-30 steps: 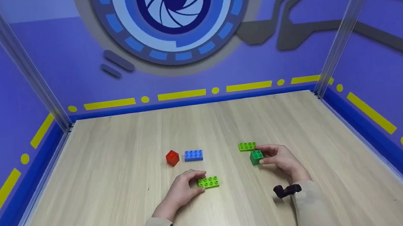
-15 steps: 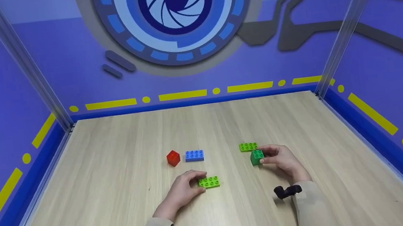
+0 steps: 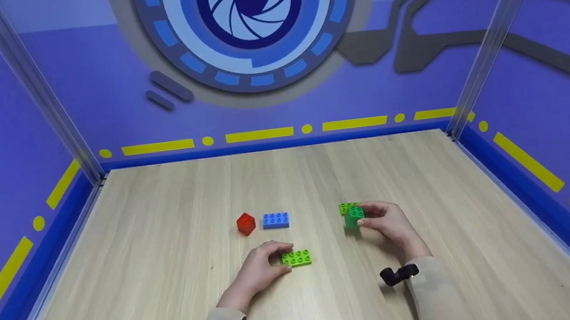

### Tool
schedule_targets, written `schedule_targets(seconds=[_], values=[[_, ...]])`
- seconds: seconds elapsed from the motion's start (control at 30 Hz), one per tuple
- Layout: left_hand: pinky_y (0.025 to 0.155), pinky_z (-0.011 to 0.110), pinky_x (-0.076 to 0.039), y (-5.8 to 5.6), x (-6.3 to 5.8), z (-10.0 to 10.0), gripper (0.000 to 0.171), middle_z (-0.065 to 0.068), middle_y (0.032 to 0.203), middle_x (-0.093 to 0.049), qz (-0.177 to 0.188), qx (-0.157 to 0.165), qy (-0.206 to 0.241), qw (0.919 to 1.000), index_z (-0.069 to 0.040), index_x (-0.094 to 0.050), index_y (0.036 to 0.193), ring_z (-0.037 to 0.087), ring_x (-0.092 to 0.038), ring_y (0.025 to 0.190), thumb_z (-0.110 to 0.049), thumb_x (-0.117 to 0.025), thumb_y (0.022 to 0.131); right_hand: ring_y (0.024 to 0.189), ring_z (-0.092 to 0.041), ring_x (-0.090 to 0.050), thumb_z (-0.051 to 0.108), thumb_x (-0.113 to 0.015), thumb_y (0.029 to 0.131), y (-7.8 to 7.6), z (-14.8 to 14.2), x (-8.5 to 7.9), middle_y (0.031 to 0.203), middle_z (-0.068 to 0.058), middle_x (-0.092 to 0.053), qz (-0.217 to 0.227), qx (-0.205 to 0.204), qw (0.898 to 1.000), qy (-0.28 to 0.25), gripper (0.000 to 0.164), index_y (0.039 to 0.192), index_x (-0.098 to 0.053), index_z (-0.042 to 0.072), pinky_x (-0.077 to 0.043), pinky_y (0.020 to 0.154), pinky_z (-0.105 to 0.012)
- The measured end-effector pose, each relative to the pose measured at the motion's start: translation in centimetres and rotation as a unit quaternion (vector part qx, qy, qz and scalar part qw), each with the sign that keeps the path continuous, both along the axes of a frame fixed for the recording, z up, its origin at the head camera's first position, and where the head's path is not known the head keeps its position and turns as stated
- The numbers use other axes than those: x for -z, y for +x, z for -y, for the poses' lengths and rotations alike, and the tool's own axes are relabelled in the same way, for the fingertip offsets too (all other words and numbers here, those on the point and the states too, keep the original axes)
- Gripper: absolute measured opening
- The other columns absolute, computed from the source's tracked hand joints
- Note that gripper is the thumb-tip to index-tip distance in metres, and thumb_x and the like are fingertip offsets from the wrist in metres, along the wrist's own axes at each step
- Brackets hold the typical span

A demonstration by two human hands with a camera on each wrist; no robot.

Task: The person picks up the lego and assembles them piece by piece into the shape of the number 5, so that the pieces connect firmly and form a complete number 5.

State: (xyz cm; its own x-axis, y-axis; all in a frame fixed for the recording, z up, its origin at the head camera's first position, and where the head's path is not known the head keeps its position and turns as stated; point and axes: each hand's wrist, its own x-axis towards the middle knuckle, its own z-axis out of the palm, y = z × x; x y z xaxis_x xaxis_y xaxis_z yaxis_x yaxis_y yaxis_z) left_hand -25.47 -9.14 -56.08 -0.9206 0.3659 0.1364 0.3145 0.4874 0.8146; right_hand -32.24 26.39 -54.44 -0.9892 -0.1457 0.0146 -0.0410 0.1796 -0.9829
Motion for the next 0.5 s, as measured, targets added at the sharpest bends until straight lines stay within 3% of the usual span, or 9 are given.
schedule_targets(seconds=[0.17, 0.5], values=[[0.112, 0.047, -0.048, 0.0, 0.0, 0.0, 0.043, 0.005, 0.128, -0.072, -0.002, 0.002, 0.006, 1.0000, -0.010, -0.072, 0.128, 0.028, -0.064, 0.126, -0.008, -0.081, 0.086, 0.098, -0.007, -0.070, 0.002, -0.082, 0.084, 0.2, 1.5, -0.2, 0.110, 0.002, -0.077, -0.004, -0.021, 1.000, -0.021, 0.049, 0.128, -0.065, -0.009, -0.057, 0.085, -0.018], [0.111, 0.046, -0.049, -0.1, 0.1, 0.0, 0.043, 0.005, 0.127, -0.073, 0.003, 0.002, 0.008, 1.0000, -0.010, -0.071, 0.128, 0.027, -0.065, 0.124, -0.010, -0.082, 0.086, 0.098, -0.007, -0.070, 0.001, -0.083, 0.082, 0.6, 5.4, 0.2, 0.112, -0.007, -0.078, -0.014, -0.086, 0.996, -0.007, 0.047, 0.124, -0.066, -0.011, -0.056, 0.089, -0.019]])
